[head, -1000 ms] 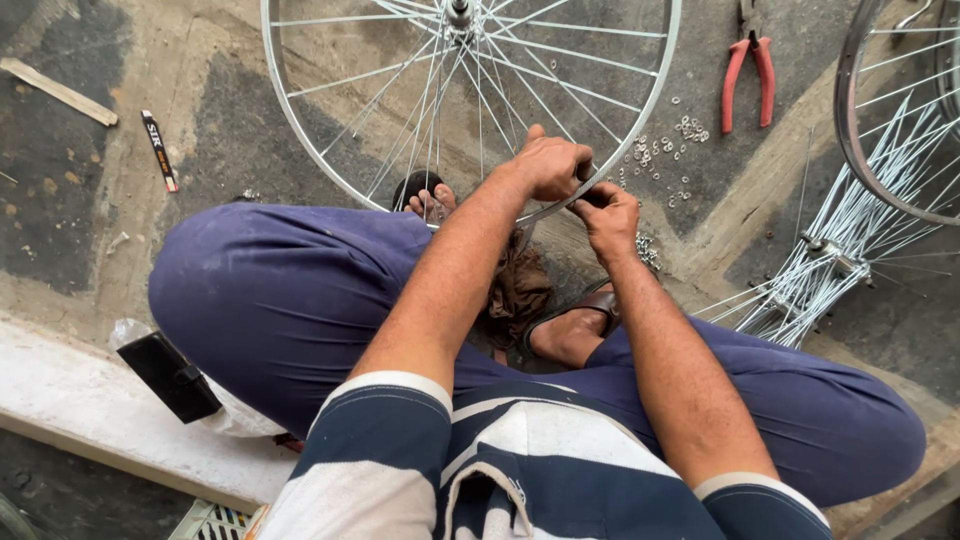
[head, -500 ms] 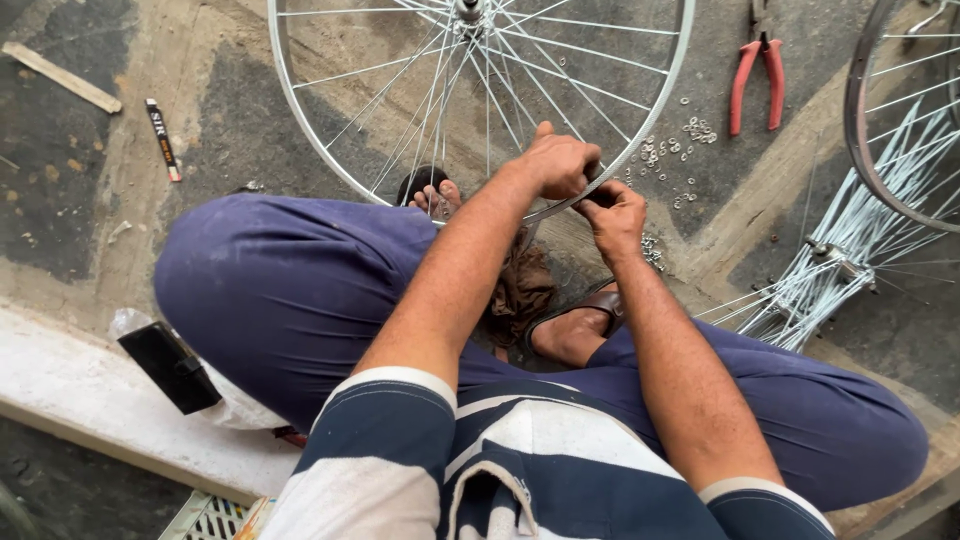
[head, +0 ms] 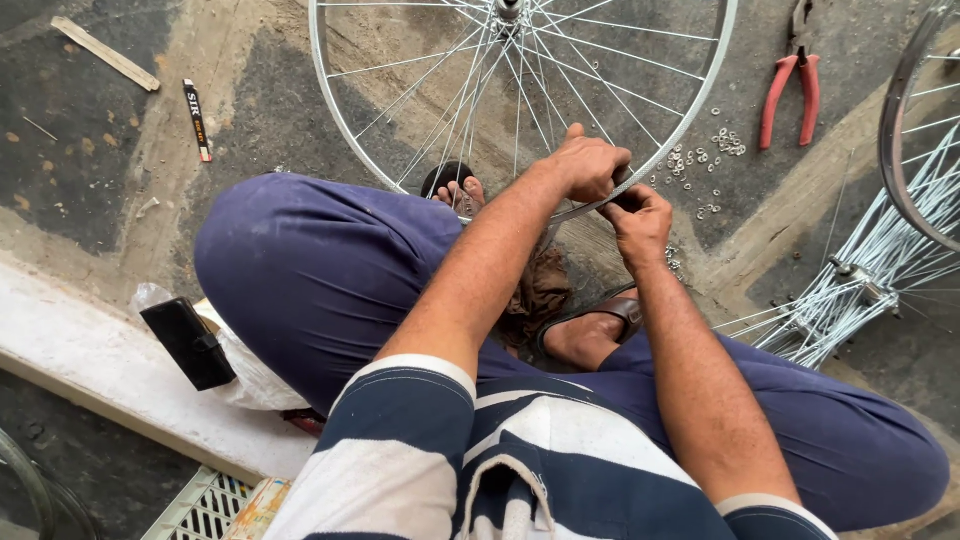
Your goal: The person sits on the floor and installs spokes into a bicycle wheel rim, securing them with nuts. They repeatedly pick up spokes and nuts, thread the spokes through the rim, and tighten the nuts by hand.
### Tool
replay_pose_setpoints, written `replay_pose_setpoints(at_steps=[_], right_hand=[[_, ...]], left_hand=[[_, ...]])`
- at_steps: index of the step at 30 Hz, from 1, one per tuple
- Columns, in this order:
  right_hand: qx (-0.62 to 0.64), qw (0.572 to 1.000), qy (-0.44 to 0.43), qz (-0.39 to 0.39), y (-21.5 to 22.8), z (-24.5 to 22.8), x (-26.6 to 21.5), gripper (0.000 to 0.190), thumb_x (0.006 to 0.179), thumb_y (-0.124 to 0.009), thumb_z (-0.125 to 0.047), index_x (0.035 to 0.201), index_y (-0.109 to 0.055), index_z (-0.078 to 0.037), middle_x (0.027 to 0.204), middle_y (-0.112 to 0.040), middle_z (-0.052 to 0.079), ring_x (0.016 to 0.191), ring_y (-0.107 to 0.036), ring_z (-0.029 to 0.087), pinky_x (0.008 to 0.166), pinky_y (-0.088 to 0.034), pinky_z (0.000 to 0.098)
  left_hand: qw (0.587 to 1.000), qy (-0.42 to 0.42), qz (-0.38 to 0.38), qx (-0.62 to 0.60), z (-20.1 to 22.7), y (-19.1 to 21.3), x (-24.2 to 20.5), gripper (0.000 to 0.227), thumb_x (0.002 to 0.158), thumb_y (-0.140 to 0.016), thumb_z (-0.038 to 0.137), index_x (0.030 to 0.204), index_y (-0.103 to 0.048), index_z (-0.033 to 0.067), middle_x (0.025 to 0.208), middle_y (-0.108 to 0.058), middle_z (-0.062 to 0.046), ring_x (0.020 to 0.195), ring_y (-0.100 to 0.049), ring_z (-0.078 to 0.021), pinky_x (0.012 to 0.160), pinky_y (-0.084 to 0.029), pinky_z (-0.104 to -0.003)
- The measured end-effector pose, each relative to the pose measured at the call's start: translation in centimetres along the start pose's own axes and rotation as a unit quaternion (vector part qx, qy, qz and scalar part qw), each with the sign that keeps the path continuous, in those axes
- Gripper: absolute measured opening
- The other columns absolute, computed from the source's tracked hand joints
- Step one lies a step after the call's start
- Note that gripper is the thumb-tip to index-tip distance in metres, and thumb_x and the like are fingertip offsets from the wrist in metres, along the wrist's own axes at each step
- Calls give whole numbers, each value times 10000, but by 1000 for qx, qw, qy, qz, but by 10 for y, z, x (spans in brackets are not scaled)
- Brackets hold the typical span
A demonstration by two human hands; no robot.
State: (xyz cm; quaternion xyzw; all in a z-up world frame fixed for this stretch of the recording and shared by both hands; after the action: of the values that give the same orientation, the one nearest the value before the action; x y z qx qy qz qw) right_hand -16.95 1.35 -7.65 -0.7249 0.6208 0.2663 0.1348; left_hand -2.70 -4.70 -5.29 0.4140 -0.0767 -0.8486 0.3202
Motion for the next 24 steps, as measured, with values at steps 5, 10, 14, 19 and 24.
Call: replay_pose_setpoints(at_steps=[5,10,14,19,24], right_hand=[[-7,1000,16,5,7,17,8,130,852,-708,50,976,-688,18,919,-724,66,836,-688,140,795,-596,285],[126,991,-33,37,13,39,20,133,891,-604,-78,941,-708,-12,859,-725,57,778,-704,142,767,-628,279],[63,995,-27,79,14,37,21,244,991,-748,-192,886,-675,15,831,-692,60,755,-665,138,730,-595,277],[9,994,8,107,18,20,36,194,952,-772,-182,919,-692,-8,831,-713,51,743,-683,134,706,-595,279],[99,988,30,112,30,9,56,183,952,-777,-152,1004,-696,4,901,-716,51,776,-694,134,729,-616,288]], left_hand=[[1000,-1,2,4,-2,-4,4,265,860,-706,148,1116,-664,200,947,-712,-8,921,-633,-176,991,-310,-405],[975,-3,215,-53,-20,-4,7,284,909,-594,93,1168,-655,193,1048,-699,-2,1033,-592,-194,957,-400,-395],[837,228,478,-139,-64,-6,-33,401,894,-619,353,1196,-614,89,1280,-549,-132,1158,-504,-307,918,-413,-487],[890,266,367,-48,-65,-31,-42,319,957,-575,325,1164,-638,90,1359,-512,-113,1334,-450,-302,1106,-373,-490],[933,200,236,-184,-65,-64,-34,325,954,-610,306,1148,-615,45,1295,-596,-219,1224,-551,-406,1041,-434,-507]])
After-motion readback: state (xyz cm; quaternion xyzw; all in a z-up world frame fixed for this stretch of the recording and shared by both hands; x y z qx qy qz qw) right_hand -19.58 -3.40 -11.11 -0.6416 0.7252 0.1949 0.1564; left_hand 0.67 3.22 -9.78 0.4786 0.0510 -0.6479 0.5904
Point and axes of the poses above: each hand's wrist, its own x-axis towards the middle knuckle, its own y-axis out of the back of the hand, z = x × y, the point moved 7 cm from there along x, towards the middle knuckle
